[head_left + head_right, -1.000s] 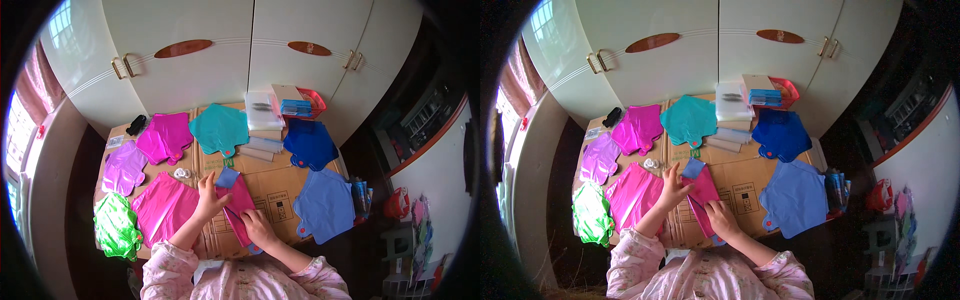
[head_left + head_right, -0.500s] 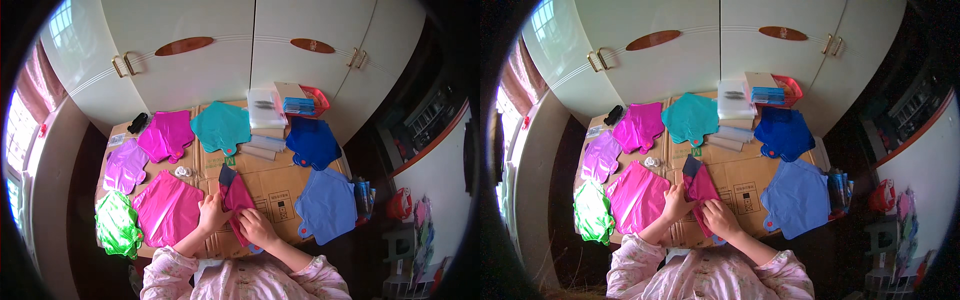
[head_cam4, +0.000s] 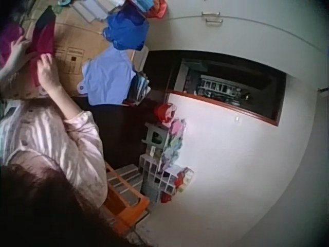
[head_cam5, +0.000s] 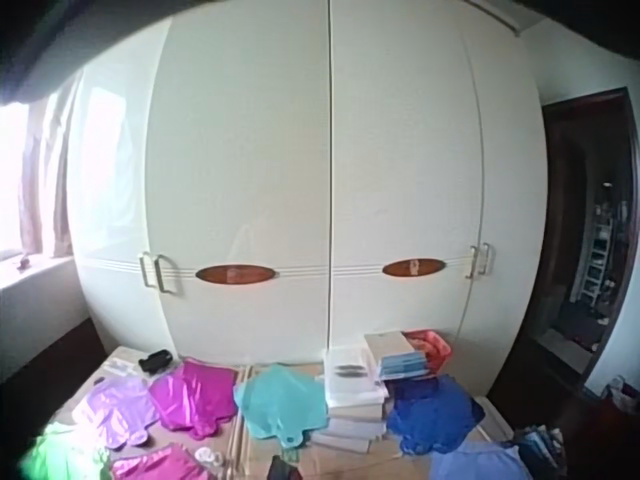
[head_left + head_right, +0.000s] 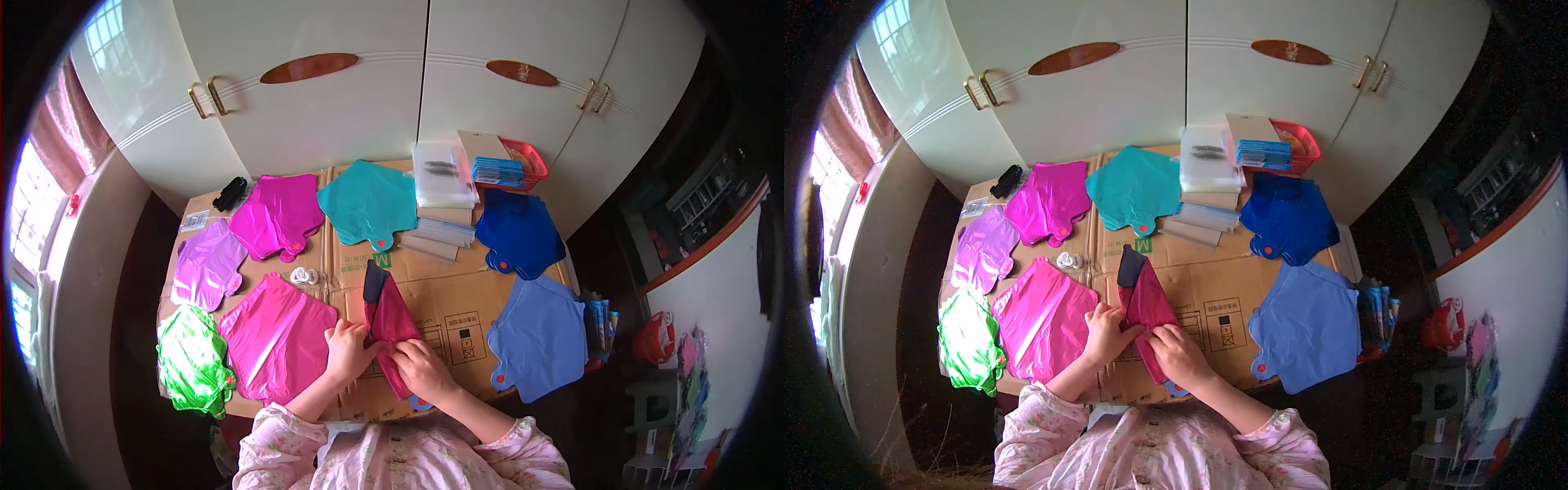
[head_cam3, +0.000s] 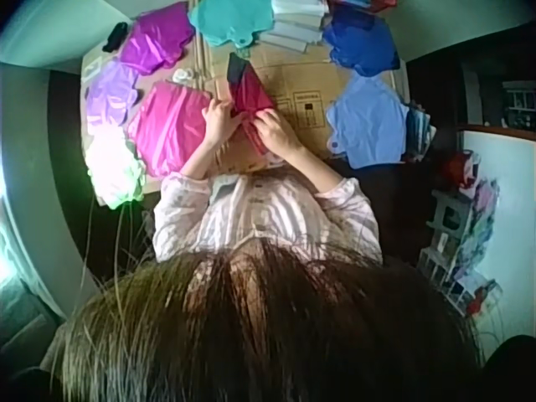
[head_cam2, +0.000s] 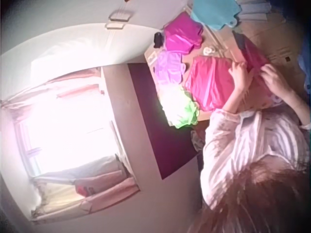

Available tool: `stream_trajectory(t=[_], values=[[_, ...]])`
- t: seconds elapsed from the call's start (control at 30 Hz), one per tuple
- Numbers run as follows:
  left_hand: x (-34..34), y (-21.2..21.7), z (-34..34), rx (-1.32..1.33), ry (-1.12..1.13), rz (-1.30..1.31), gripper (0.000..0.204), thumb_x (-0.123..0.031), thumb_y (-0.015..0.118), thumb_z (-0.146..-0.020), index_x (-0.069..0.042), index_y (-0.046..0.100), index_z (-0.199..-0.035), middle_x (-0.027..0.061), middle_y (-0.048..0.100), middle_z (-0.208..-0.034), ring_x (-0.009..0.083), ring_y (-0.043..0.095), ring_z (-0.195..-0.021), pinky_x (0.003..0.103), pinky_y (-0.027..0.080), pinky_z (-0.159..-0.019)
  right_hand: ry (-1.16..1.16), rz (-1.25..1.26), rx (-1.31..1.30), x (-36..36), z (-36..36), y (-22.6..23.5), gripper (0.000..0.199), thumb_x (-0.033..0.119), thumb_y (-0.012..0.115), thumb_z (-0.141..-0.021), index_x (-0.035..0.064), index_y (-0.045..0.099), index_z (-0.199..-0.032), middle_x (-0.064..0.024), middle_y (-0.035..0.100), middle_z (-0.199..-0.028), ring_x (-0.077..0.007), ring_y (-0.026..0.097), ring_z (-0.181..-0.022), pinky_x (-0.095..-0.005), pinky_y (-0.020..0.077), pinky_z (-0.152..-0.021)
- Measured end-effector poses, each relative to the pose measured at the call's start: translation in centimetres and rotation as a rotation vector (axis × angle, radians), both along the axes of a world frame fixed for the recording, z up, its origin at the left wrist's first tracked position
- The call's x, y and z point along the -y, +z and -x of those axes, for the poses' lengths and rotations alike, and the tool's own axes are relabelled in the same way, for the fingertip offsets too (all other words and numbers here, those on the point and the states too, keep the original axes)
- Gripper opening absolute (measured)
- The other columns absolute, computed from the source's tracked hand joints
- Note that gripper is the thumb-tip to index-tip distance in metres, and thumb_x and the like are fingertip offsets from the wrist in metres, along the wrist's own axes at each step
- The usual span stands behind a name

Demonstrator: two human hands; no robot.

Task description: Folding and packing flat colorful balloons into plastic sleeves with cardboard backings.

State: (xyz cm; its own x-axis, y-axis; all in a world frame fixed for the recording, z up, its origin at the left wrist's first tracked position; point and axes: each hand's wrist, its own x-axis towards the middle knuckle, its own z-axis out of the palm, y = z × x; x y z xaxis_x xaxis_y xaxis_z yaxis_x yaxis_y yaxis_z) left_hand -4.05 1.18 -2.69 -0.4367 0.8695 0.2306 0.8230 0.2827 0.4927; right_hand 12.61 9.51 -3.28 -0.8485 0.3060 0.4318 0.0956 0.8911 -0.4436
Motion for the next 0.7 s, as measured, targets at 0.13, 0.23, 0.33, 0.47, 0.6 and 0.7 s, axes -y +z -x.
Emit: stream_trajectory(t=[0.13,0.23,0.33,0.47,0.6,0.7], values=[[-0.1,0.5,-0.1,0.012,0.002,0.021,0.031,-0.034,0.076,-0.067,-0.006,0.063,-0.071,0.0055,0.062,-0.072,0.0255,0.055,-0.085,0.041,0.036,-0.073,0.062,0.129,-0.039,-0.8,-0.3,-0.1,0.031,0.001,0.061,-0.075,-0.0001,0.064,-0.106,-0.0107,0.058,-0.105,-0.0281,0.055,-0.099,-0.0361,0.0460,-0.091],[0.0,0.5,-0.1,0.018,-0.001,0.024,0.031,-0.034,0.076,-0.067,-0.006,0.063,-0.071,0.0054,0.062,-0.072,0.0254,0.055,-0.085,0.041,0.036,-0.073,0.070,0.128,-0.043,-1.3,-0.6,-0.8,0.032,-0.001,0.060,-0.074,0.0003,0.063,-0.106,-0.0106,0.058,-0.106,-0.0283,0.055,-0.099,-0.0362,0.0465,-0.090],[0.1,0.3,0.0,0.004,-0.003,-0.004,0.031,-0.034,0.076,-0.067,-0.006,0.063,-0.070,0.0052,0.062,-0.072,0.0252,0.055,-0.084,0.041,0.036,-0.073,-0.008,0.050,-0.031,-0.2,-0.5,0.1,0.027,-0.001,0.058,-0.075,-0.0011,0.061,-0.102,-0.0115,0.057,-0.104,-0.0289,0.054,-0.098,-0.0353,0.0455,-0.091],[-0.1,0.4,-0.1,0.010,-0.015,-0.010,0.032,-0.034,0.077,-0.067,-0.006,0.061,-0.067,0.0050,0.061,-0.071,0.0251,0.056,-0.084,0.041,0.036,-0.073,-0.099,0.055,-0.022,-0.1,-0.6,-0.4,0.023,0.005,0.063,-0.077,0.0005,0.060,-0.099,-0.0105,0.056,-0.103,-0.0295,0.054,-0.097,-0.0374,0.0457,-0.089],[0.1,0.4,-0.1,0.007,-0.007,-0.017,0.032,-0.033,0.077,-0.067,-0.006,0.060,-0.066,0.0047,0.061,-0.070,0.0251,0.056,-0.084,0.040,0.036,-0.073,-0.096,0.092,-0.047,-0.1,-0.3,0.8,0.022,0.009,0.067,-0.076,0.0016,0.060,-0.096,-0.0098,0.056,-0.102,-0.0300,0.055,-0.096,-0.0397,0.0460,-0.088],[0.1,0.1,-0.1,0.012,-0.013,-0.014,0.033,-0.034,0.077,-0.067,-0.006,0.060,-0.069,0.0054,0.060,-0.072,0.0254,0.055,-0.085,0.040,0.035,-0.074,-0.060,0.132,-0.004,-0.6,-0.2,1.2,0.021,0.009,0.068,-0.076,0.0018,0.060,-0.094,-0.0109,0.056,-0.103,-0.0309,0.055,-0.097,-0.0408,0.0454,-0.089]])
